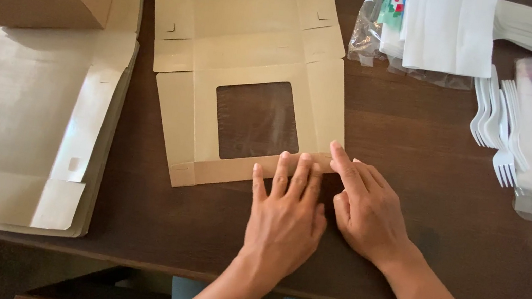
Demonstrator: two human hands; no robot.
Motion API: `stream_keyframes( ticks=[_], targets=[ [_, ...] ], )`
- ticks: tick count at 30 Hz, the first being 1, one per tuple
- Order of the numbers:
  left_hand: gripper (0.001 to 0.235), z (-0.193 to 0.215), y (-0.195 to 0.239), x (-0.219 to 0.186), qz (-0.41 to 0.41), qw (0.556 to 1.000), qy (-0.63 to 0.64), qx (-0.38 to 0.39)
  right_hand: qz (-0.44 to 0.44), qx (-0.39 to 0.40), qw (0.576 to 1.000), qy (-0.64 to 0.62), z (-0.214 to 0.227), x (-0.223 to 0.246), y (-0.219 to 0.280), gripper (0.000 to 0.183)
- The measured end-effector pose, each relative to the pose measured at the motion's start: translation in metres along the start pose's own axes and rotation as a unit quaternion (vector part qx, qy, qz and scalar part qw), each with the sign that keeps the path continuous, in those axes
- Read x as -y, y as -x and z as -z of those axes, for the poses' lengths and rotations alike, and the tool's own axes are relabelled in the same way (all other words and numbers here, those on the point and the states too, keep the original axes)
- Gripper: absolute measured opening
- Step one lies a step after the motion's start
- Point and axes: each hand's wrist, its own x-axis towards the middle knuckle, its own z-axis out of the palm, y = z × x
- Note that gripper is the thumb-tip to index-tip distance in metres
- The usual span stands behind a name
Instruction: The person assembles a flat cardboard box by folding its flaps and pressing the creases to form a three-dimensional container. They manipulate the box on a wooden table, folding the bottom and side flaps inward and smoothing the edges to secure the shape.
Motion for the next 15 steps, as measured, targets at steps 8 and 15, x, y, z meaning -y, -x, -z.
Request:
stream_keyframes(
  ticks=[8,15],
  targets=[
    [0.058,0.001,0.0,-0.006,0.011,1.0,-0.012,-0.003,0.006,-0.006,1.0,-0.001,0.001,0.001,-0.002,0.066],
    [0.058,0.01,0.014,0.023,0.007,1.0,0.023,-0.003,0.028,-0.019,0.999,0.024,-0.004,-0.002,0.001,0.05]
  ],
)
